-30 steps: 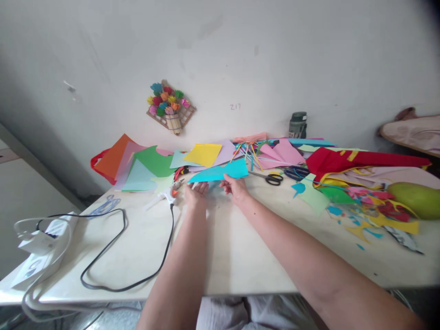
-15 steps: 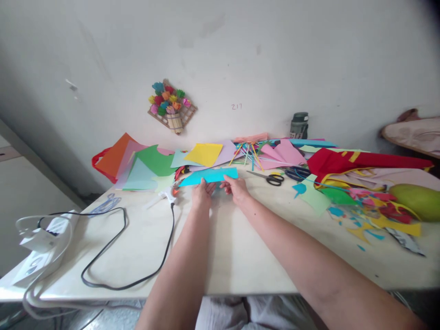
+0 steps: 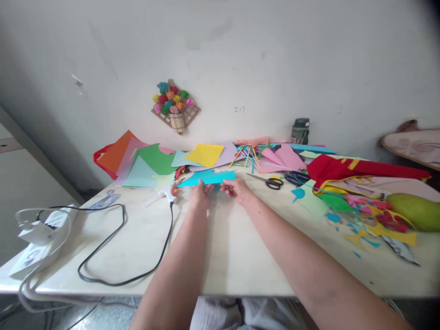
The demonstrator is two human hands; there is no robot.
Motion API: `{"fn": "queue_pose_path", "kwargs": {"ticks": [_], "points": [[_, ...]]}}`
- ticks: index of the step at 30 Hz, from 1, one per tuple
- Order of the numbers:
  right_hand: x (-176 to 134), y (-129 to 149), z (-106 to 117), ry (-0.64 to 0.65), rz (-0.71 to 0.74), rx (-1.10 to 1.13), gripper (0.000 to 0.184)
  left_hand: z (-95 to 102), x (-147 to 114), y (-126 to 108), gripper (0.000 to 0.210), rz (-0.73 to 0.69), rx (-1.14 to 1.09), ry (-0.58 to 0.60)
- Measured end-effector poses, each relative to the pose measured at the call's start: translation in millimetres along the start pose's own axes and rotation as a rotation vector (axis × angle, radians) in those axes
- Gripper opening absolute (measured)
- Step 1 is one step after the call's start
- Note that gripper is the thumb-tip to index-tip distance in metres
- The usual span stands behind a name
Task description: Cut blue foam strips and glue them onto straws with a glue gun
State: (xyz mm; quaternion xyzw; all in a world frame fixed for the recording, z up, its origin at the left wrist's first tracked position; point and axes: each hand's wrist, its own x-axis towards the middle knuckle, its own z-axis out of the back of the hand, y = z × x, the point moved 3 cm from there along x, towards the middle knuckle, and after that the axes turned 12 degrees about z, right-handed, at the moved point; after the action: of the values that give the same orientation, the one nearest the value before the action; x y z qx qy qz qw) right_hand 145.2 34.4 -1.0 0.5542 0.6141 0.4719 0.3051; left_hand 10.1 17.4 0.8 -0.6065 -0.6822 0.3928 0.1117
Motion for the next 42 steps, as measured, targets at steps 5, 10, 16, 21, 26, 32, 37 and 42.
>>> {"fn": "queue_pose_path", "kwargs": {"ticks": [5,10,16,21,26,32,37,42], "points": [[-1.9,0.7,-2.0,-0.06,0.042,-0.018,0.019,-6.0,-3.8,5.7,0.006,-0.007,0.08,0.115],[-5.8,1.2,-9.0,-0.039,0.056,-0.073,0.02,-6.6,-4.4,6.7,0.007,-0.017,0.098,0.151],[-4.0,-0.3,-7.2,0.004,-0.022,-0.12,0.024,-2.6,-0.7,4.8,0.01,-0.023,0.094,0.114],[-1.1,-1.3,-6.7,-0.006,0.0,-0.195,0.025,-5.0,-1.8,7.1,0.012,-0.002,0.134,0.163],[-3.0,-1.1,-9.5,0.043,0.005,-0.199,0.026,-5.2,-1.4,7.6,0.017,0.025,0.205,0.231],[-4.4,-2.5,-10.2,0.017,-0.015,-0.18,0.022,-6.3,-2.1,8.9,0.021,0.016,0.255,0.229],[-6.8,-0.5,-14.5,-0.04,0.041,-0.179,0.015,-10.1,-5.7,13.1,0.027,0.018,0.33,0.245],[-7.0,-0.6,-18.9,-0.043,0.068,-0.221,0.018,-6.5,1.3,10.3,0.024,0.027,0.258,0.205]]}}
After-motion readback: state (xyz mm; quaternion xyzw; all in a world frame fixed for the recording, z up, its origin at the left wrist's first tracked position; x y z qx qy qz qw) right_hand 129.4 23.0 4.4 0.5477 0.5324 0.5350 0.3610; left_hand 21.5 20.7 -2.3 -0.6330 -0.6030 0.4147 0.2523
